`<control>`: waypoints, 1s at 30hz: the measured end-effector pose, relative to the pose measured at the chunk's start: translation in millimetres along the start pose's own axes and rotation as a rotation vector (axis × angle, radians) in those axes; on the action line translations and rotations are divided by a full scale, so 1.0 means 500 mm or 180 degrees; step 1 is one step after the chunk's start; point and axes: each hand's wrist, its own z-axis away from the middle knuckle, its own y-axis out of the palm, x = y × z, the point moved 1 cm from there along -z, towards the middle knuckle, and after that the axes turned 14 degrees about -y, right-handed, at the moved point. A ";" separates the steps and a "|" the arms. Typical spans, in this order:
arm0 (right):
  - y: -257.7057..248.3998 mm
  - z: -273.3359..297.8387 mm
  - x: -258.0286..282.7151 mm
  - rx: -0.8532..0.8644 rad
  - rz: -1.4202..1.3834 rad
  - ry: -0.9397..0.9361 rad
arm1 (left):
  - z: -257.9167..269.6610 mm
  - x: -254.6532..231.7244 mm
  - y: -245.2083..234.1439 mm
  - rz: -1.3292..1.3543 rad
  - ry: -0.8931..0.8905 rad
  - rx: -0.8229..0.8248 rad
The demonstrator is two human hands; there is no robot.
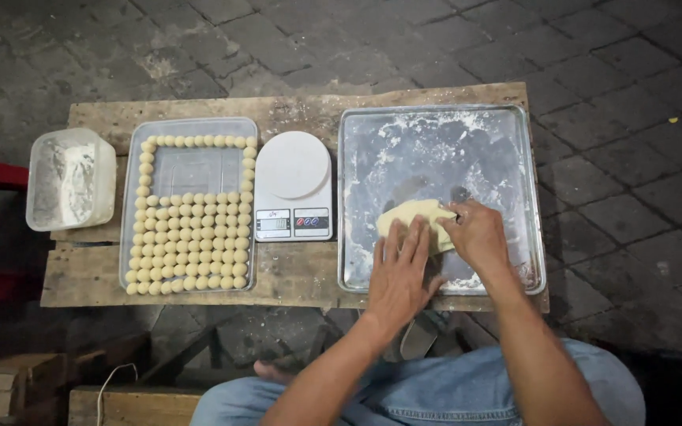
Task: The person tears small pieces of dough from a larger mass on a metal tray, rolls them into balls by hand, and places them onto a digital scale. After weighing, the dough balls are arranged in rows on a plastic tray.
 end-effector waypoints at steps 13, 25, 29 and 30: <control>-0.020 0.017 0.050 -0.0476 -0.0039 -0.0492 | -0.025 0.004 0.040 -0.0077 -0.0140 0.0299; -0.079 0.048 0.122 -0.0577 -0.2269 0.0349 | -0.027 0.006 0.044 -0.0130 -0.0291 0.0407; -0.085 0.042 0.121 -0.0678 -0.2765 0.0338 | -0.032 0.008 0.043 -0.0143 -0.0339 0.0482; -0.078 0.042 0.116 -0.0661 -0.2760 0.0328 | -0.032 0.010 0.044 -0.0138 -0.0357 0.0473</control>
